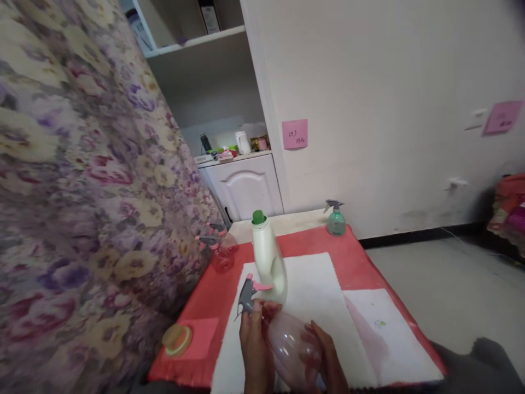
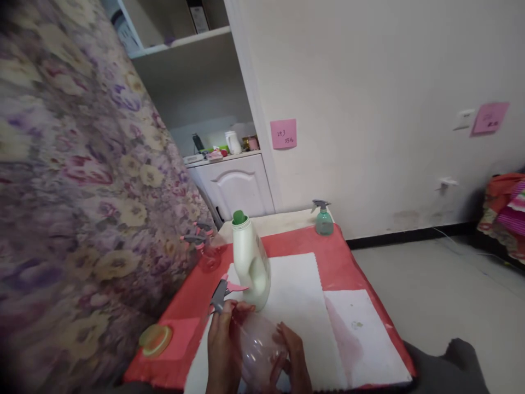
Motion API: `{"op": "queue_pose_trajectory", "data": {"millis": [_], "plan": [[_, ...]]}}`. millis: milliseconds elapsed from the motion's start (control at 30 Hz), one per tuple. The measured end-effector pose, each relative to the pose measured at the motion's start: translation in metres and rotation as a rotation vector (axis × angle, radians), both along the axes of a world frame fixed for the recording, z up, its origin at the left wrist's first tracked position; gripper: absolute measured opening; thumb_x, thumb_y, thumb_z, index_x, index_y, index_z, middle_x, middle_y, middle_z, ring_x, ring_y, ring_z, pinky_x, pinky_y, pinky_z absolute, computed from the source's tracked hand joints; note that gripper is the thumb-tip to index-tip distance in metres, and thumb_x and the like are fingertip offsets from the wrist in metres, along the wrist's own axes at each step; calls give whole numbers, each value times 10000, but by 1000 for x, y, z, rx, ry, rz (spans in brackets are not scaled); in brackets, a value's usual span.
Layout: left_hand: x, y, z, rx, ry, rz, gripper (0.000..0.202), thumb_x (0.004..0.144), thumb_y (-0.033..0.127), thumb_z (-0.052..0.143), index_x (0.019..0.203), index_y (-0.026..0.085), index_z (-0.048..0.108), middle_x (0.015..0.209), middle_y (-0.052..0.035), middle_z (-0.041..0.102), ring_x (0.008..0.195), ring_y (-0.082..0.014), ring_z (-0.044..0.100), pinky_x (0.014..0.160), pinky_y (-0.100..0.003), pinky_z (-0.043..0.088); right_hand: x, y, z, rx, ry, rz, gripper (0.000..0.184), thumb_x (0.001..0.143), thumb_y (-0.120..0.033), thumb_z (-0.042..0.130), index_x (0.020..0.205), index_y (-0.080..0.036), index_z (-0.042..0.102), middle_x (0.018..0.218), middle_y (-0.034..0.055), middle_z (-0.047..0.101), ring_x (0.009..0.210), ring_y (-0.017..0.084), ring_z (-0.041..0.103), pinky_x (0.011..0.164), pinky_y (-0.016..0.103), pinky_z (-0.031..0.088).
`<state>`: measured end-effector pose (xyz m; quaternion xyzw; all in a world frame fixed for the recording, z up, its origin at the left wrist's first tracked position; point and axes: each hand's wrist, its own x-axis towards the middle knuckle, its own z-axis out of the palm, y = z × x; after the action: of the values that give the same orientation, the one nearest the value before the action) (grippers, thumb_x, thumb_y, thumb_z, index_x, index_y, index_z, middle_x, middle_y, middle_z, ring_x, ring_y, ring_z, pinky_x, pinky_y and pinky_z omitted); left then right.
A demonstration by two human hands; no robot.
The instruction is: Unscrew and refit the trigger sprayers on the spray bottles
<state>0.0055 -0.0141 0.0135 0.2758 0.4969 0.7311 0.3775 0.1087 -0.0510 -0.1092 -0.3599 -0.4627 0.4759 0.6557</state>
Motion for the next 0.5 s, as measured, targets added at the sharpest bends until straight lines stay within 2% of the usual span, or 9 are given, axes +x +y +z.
{"op": "queue_pose_trajectory", "data": {"millis": [100,233,333,400,467,500], "plan": [[1,-4,0,-20,-41,-75,290,789,476,673,791,186,661,735,-24,724,691,-182,663,702,-289,521,5,-3,2,136,-87,18,869,704,-712,650,1406,-258,409,1418,172,418,1257,413,475,926,497,498],[3,-7,-2,3,-64,-111,294,816,466,647,844,173,641,738,-18,728,722,-173,675,746,-288,516,10,-6,5,129,-147,69,972,663,-589,754,1453,-243,306,1443,181,380,1265,416,458,967,511,462],[4,-10,-1,17,-73,-144,305,827,462,638,847,158,639,764,-30,736,739,-170,683,783,-298,508,13,-7,10,49,-143,73,965,606,-463,807,1424,-216,359,1376,176,456,1244,395,485,973,483,458],[4,-11,2,22,-73,-172,299,826,454,645,849,156,639,779,-38,741,763,-174,686,810,-307,501,16,-5,14,-53,-39,135,952,549,-430,835,1384,-225,424,1316,158,524,1187,374,536,946,463,475],[3,-12,4,27,-88,-213,290,822,445,654,863,159,636,789,-44,745,790,-183,687,846,-329,495,17,-2,19,-205,137,260,908,489,-443,863,1305,-260,512,1190,121,621,1042,342,621,860,450,513],[3,-12,6,30,-95,-240,290,820,445,657,865,159,634,793,-49,745,801,-190,687,861,-342,491,18,0,22,-271,213,316,842,487,-490,858,1244,-271,562,1059,95,674,908,316,663,773,441,535]]}}
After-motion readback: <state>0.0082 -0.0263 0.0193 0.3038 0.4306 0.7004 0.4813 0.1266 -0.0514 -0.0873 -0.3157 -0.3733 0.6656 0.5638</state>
